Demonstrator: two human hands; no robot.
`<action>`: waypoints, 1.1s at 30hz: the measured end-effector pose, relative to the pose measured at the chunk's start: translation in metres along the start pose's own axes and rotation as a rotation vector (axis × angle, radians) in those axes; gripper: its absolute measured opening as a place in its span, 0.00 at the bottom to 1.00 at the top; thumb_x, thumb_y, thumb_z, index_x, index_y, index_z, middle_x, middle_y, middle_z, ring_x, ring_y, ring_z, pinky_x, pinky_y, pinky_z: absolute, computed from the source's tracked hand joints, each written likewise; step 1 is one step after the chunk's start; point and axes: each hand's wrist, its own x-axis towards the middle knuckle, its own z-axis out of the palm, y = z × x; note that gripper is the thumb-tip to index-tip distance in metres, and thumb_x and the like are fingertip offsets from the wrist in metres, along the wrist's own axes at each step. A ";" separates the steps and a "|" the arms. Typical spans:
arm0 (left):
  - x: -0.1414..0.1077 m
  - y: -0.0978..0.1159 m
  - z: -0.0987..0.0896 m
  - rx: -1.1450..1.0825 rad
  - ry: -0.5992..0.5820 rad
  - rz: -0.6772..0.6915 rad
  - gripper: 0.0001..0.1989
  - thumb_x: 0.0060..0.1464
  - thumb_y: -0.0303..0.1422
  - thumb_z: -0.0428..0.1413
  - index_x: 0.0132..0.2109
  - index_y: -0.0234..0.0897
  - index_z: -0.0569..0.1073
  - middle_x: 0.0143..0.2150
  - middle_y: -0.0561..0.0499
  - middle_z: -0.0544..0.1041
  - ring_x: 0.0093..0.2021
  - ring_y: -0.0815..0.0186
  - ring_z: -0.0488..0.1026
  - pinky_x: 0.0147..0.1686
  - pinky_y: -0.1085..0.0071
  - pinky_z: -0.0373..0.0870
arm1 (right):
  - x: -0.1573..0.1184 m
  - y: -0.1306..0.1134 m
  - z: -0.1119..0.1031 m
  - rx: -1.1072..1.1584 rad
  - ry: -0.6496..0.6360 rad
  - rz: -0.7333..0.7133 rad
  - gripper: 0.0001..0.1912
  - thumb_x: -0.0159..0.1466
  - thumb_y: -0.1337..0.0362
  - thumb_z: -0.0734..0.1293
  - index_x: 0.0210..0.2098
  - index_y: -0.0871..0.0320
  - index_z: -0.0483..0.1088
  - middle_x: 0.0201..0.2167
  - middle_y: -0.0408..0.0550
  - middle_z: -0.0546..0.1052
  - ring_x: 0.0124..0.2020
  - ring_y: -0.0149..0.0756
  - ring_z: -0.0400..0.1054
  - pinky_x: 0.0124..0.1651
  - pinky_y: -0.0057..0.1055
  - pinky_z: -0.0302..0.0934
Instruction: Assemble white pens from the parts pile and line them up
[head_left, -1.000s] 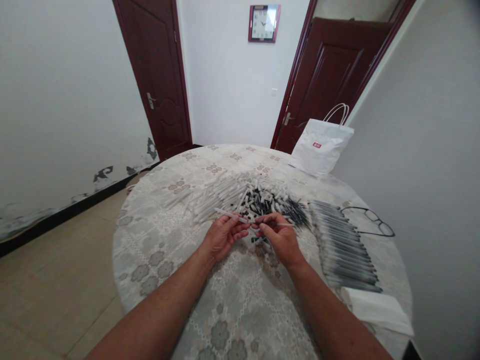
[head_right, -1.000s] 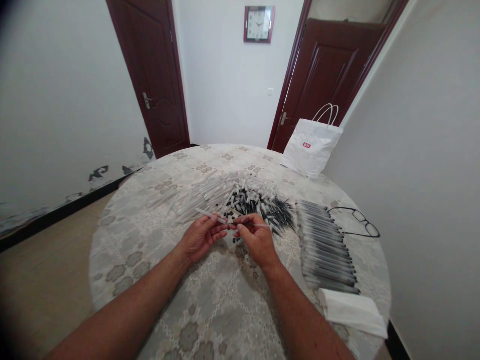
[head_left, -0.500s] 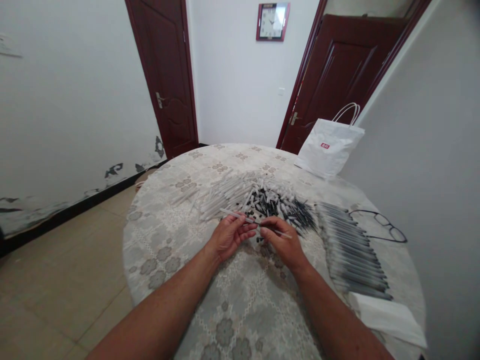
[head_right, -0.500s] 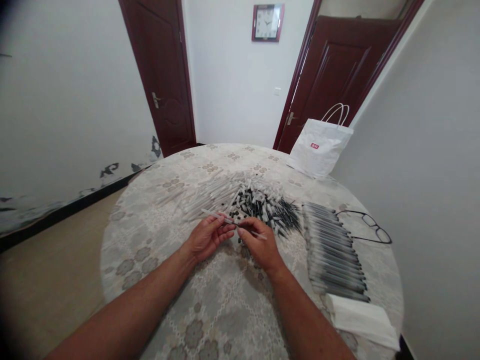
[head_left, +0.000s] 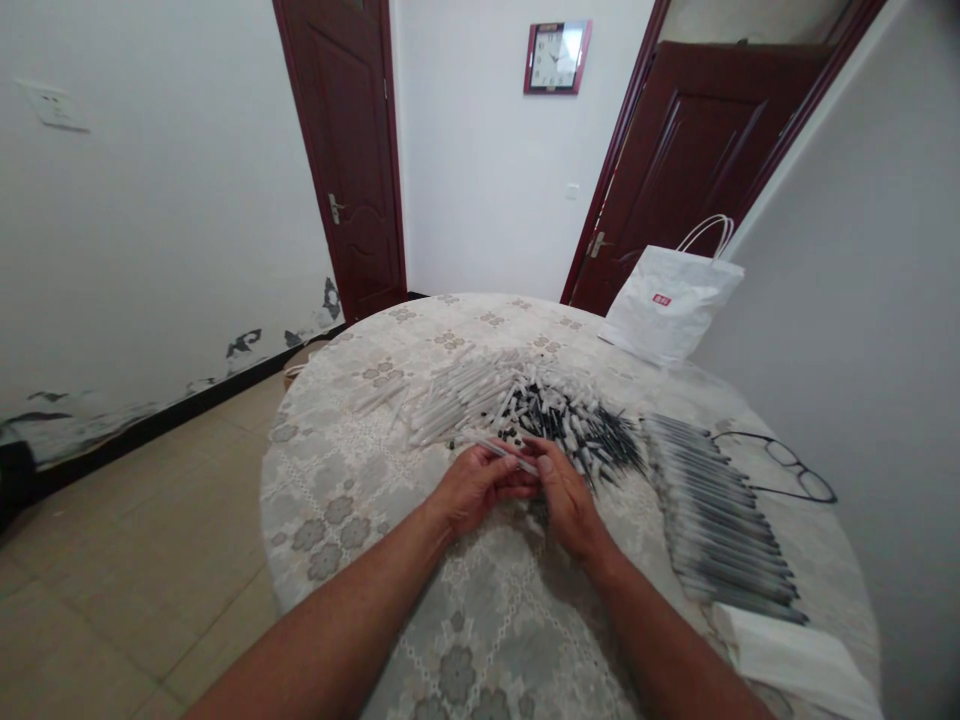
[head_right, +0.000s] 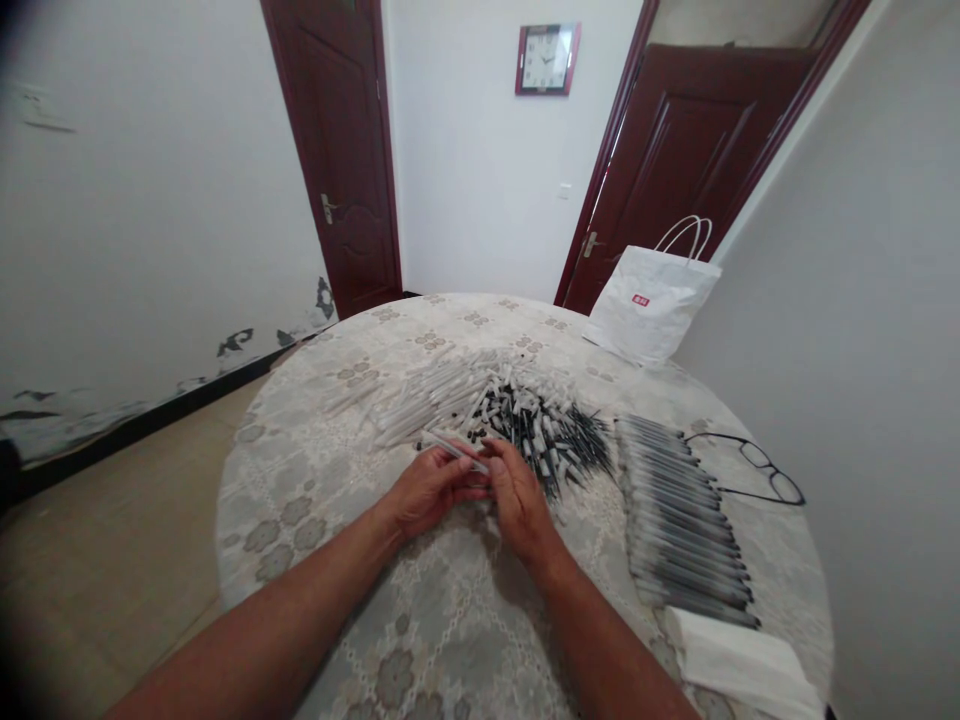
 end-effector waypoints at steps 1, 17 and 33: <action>-0.001 -0.001 0.001 0.023 -0.014 -0.009 0.12 0.52 0.32 0.66 0.42 0.32 0.74 0.42 0.43 0.80 0.39 0.62 0.80 0.40 0.67 0.79 | -0.002 -0.003 0.003 -0.025 -0.058 -0.032 0.24 0.72 0.49 0.55 0.61 0.53 0.65 0.59 0.51 0.71 0.58 0.41 0.67 0.59 0.38 0.62; 0.007 0.014 -0.010 -0.228 0.244 0.041 0.09 0.59 0.35 0.61 0.38 0.32 0.73 0.35 0.44 0.81 0.34 0.63 0.81 0.34 0.66 0.80 | 0.020 0.028 -0.046 -0.639 0.120 -0.215 0.11 0.66 0.66 0.62 0.43 0.58 0.75 0.39 0.52 0.77 0.43 0.41 0.70 0.49 0.35 0.62; 0.012 0.011 -0.013 -0.190 0.326 0.172 0.07 0.55 0.30 0.62 0.38 0.32 0.72 0.36 0.44 0.80 0.38 0.60 0.81 0.37 0.65 0.80 | 0.010 0.007 -0.020 -1.099 -0.200 -0.119 0.10 0.70 0.62 0.61 0.42 0.55 0.74 0.40 0.50 0.71 0.44 0.38 0.66 0.45 0.29 0.57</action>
